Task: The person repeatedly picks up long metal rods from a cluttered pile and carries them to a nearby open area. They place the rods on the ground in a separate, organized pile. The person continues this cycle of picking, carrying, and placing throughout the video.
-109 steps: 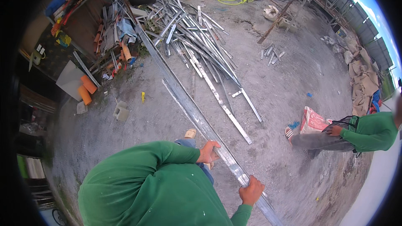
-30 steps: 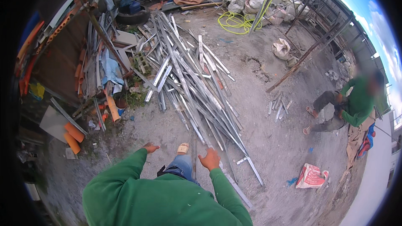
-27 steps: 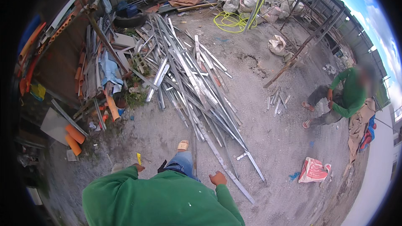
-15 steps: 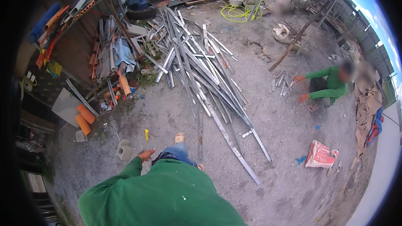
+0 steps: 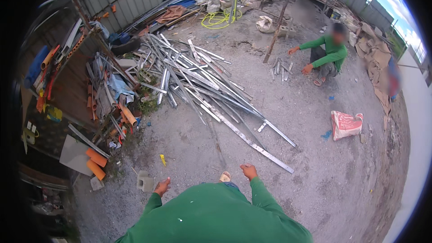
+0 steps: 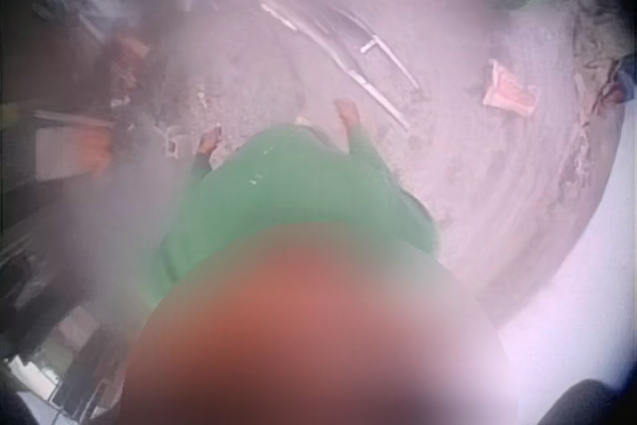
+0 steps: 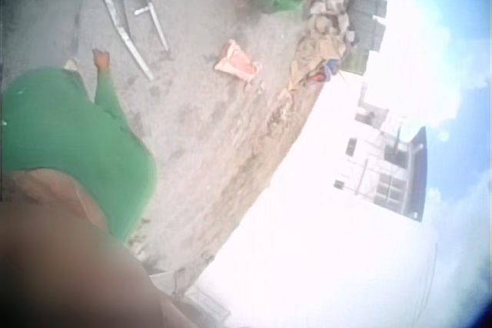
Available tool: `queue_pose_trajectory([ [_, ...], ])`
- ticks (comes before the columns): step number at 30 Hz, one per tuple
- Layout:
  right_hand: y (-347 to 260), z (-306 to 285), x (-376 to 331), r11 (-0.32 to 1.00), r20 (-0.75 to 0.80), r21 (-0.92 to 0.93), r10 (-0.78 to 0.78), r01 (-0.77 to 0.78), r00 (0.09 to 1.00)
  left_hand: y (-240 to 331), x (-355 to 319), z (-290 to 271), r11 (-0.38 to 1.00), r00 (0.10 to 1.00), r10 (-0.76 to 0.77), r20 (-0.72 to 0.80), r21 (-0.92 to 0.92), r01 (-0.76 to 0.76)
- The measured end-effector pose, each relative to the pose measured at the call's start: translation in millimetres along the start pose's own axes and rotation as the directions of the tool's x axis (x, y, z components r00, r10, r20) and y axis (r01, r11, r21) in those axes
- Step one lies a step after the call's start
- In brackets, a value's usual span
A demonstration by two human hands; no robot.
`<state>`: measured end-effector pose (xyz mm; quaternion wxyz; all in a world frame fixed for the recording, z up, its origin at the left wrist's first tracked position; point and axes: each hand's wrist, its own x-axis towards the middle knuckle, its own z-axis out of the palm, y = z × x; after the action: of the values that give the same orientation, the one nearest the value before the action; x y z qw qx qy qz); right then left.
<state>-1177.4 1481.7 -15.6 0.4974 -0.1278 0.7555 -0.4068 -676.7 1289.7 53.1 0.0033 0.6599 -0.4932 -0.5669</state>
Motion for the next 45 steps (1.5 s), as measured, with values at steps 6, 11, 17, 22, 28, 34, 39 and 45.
queue_pose_trajectory([
  [6, 86.5, -9.8, -26.2, 0.797, 0.082, -0.566, -0.202, 0.212, 0.976, -129.5, -136.0, 30.6, 0.965, 0.984, -0.17, 0.046, -0.195, 0.176],
  [11, 139.8, -22.6, -127.8, 0.775, -0.044, -0.63, -0.092, 0.044, 0.995, -224.7, -218.1, 56.7, 0.921, 0.953, -0.295, 0.07, -0.243, 0.303],
  [17, 279.7, -58.5, -242.7, 0.648, 0.132, -0.762, 0.161, -0.004, 0.978, -316.7, -274.1, 77.2, 0.871, 0.921, -0.381, 0.079, -0.304, 0.386],
  [22, 354.7, -81.1, -292.2, 0.625, 0.331, -0.77, 0.214, 0.132, 0.919, -389.3, -277.2, 69.7, 0.827, 0.922, -0.384, -0.042, -0.46, 0.324],
  [28, 292.9, -93.1, -312.7, 0.854, 0.158, -0.493, 0.278, -0.168, 0.948, -376.0, -301.4, 108.5, 0.83, 0.926, -0.315, -0.206, -0.533, 0.164],
  [34, 261.1, -134.8, -300.0, 0.962, 0.135, -0.121, 0.261, -0.246, 0.956, -416.3, -363.9, 173.2, 0.968, 0.958, -0.203, -0.2, -0.188, 0.166],
  [39, 326.6, -168.5, -299.6, 0.789, 0.087, -0.484, 0.473, -0.378, 0.877, -469.2, -409.2, 195.9, 0.943, 0.945, -0.268, -0.189, -0.255, 0.216],
  [45, 366.5, -129.6, -310.9, 0.714, 0.478, -0.678, 0.25, 0.173, 0.842, -552.0, -446.2, 235.2, 0.764, 0.802, -0.568, -0.187, -0.482, 0.429],
])
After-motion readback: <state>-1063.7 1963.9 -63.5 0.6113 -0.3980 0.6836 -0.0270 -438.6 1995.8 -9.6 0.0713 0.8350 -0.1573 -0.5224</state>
